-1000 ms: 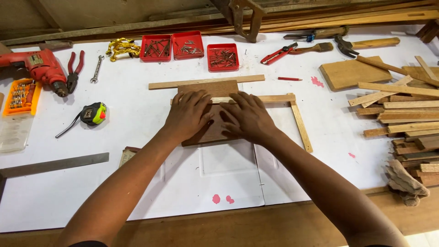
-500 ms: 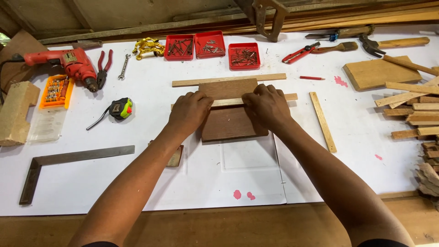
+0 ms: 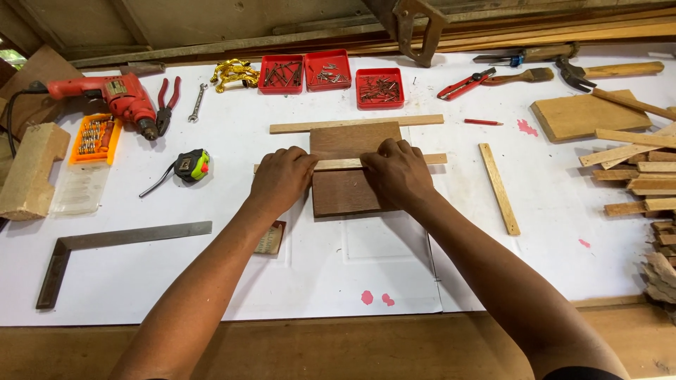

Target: Using a tape measure, pencil, and square to measure and mark wood pieces on a workbench.

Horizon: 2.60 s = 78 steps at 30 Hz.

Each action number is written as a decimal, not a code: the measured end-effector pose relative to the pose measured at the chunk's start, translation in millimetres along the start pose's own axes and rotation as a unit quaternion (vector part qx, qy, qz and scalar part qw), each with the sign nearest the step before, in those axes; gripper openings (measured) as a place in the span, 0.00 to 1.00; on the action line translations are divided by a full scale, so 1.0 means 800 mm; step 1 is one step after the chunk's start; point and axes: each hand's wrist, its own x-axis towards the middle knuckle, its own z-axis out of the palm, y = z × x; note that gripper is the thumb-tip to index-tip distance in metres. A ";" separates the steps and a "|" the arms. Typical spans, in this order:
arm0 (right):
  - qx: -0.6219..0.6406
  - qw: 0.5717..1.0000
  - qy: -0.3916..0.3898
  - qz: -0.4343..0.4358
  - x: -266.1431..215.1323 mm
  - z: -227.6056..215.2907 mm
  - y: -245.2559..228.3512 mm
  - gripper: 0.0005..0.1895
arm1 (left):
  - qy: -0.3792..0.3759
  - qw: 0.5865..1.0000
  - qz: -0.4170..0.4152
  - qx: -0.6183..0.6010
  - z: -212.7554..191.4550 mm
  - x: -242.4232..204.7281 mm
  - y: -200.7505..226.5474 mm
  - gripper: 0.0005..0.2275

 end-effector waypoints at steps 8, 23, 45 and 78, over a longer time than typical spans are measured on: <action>0.002 0.999 0.033 -0.025 -0.010 -0.008 0.006 0.16 | 0.056 0.997 0.052 0.024 0.005 0.000 0.015 0.17; -0.040 0.993 0.106 0.014 -0.138 -0.076 0.097 0.18 | 0.056 0.979 0.193 -0.037 0.031 0.057 0.219 0.23; -0.061 0.924 0.155 0.345 -0.355 -0.200 0.395 0.22 | -0.050 0.930 0.330 -0.156 0.152 0.235 0.626 0.25; -0.008 0.879 0.167 0.446 -0.329 -0.180 0.483 0.27 | -0.234 0.889 0.163 -0.359 0.207 0.347 0.680 0.09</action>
